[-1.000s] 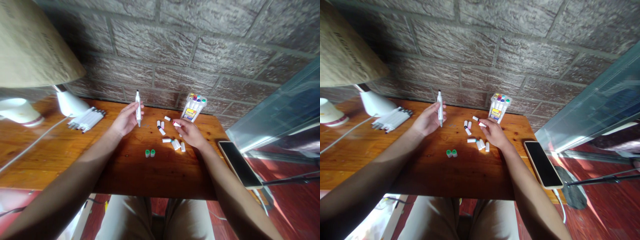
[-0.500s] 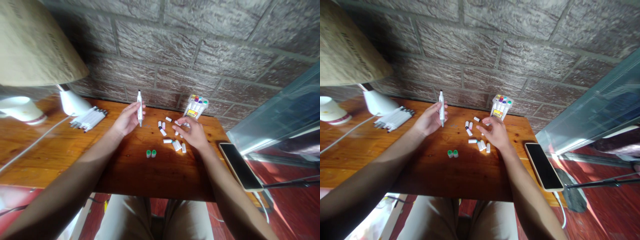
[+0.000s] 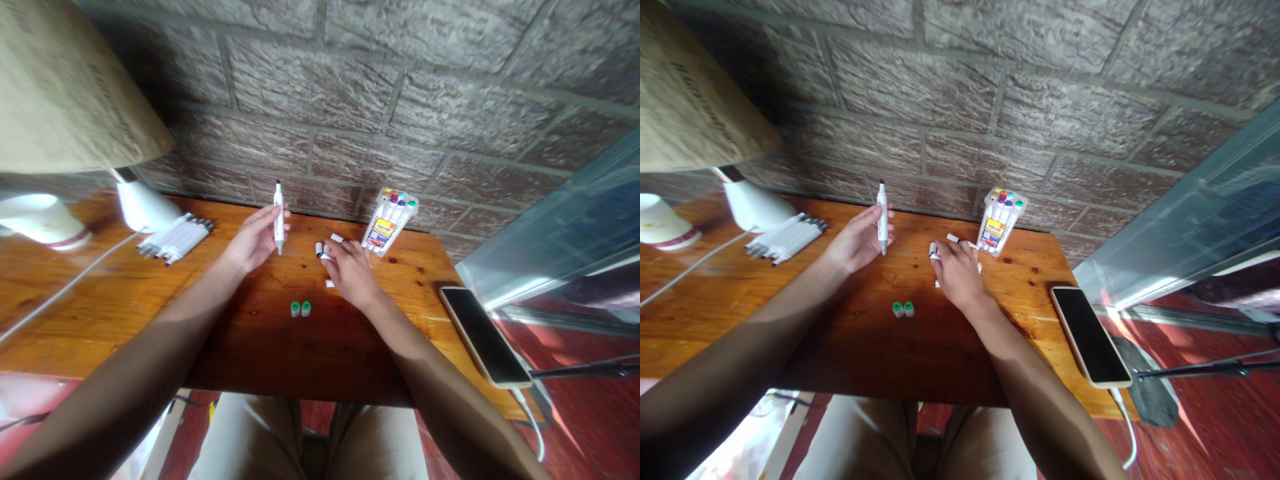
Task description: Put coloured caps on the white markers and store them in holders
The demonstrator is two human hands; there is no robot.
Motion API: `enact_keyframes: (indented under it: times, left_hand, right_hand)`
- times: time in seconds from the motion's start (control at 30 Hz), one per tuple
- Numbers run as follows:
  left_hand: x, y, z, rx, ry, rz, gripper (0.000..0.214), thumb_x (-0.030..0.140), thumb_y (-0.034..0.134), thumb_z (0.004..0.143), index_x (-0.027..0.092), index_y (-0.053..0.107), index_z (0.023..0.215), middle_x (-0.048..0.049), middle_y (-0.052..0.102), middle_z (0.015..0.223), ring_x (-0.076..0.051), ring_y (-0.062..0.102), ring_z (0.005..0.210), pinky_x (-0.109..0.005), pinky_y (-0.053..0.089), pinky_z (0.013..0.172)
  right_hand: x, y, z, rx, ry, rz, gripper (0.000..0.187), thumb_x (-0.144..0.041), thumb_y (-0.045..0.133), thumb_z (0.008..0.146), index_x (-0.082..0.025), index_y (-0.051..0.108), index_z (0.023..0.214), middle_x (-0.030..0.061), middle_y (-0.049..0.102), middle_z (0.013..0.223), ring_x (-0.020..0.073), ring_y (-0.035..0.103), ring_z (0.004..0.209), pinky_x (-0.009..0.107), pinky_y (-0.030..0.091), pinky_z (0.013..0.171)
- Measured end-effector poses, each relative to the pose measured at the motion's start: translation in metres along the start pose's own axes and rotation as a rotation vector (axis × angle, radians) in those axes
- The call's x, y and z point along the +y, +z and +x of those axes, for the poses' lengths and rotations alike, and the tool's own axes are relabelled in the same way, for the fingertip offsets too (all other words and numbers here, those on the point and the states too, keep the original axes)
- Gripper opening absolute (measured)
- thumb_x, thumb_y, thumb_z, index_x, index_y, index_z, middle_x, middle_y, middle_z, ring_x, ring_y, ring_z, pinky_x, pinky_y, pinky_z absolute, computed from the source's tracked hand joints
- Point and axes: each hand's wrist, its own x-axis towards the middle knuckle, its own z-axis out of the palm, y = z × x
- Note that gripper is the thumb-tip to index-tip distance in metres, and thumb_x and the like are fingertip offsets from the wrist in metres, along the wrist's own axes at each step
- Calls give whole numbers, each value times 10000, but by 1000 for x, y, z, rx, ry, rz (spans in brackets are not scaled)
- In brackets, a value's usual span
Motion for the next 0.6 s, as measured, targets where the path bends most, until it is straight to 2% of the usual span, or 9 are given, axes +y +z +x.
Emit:
enact_keyframes:
  times: [0.1,0.23,0.33,0.47,0.53,0.6]
  left_hand:
    - [1,1,0,4,-2,-3,120,135,693,850,117,712,968,8,727,813,-87,674,581,-193,552,515]
    - [0,1,0,-8,-2,4,127,142,703,845,121,712,970,4,724,818,-85,671,587,-191,547,521]
    - [-3,0,1,-11,3,12,149,148,720,833,121,711,979,2,720,819,-83,667,589,-193,545,532]
    - [-4,-1,1,-28,1,11,162,162,740,820,130,712,976,-4,723,828,-81,668,604,-182,531,533]
    - [-3,-3,2,-47,-3,-7,178,173,756,808,132,712,975,-5,726,835,-81,670,612,-183,535,540]
    - [-3,-4,3,-60,-1,-27,200,181,773,795,130,714,979,-3,728,839,-81,674,615,-184,541,544]
  right_hand:
    - [6,-1,-2,40,-69,97,276,-266,500,983,-169,670,1178,122,710,1129,291,576,1049,431,409,970]
    - [14,3,-5,41,-152,253,87,-228,608,918,-201,659,982,48,756,963,242,655,955,435,394,1035]
    - [18,3,-8,10,-166,291,56,-216,664,876,-212,657,932,41,770,959,235,684,961,437,414,1040]
    - [22,-10,-7,18,-186,282,157,-309,667,894,-203,696,1006,80,769,1078,247,691,1039,406,467,1008]
    - [24,-18,1,44,-130,225,245,-324,592,945,-175,701,1105,110,757,1140,246,690,1073,374,488,989]
    - [25,-24,16,4,-25,100,276,-253,486,988,-159,717,1108,115,754,1160,229,688,1102,333,484,995]
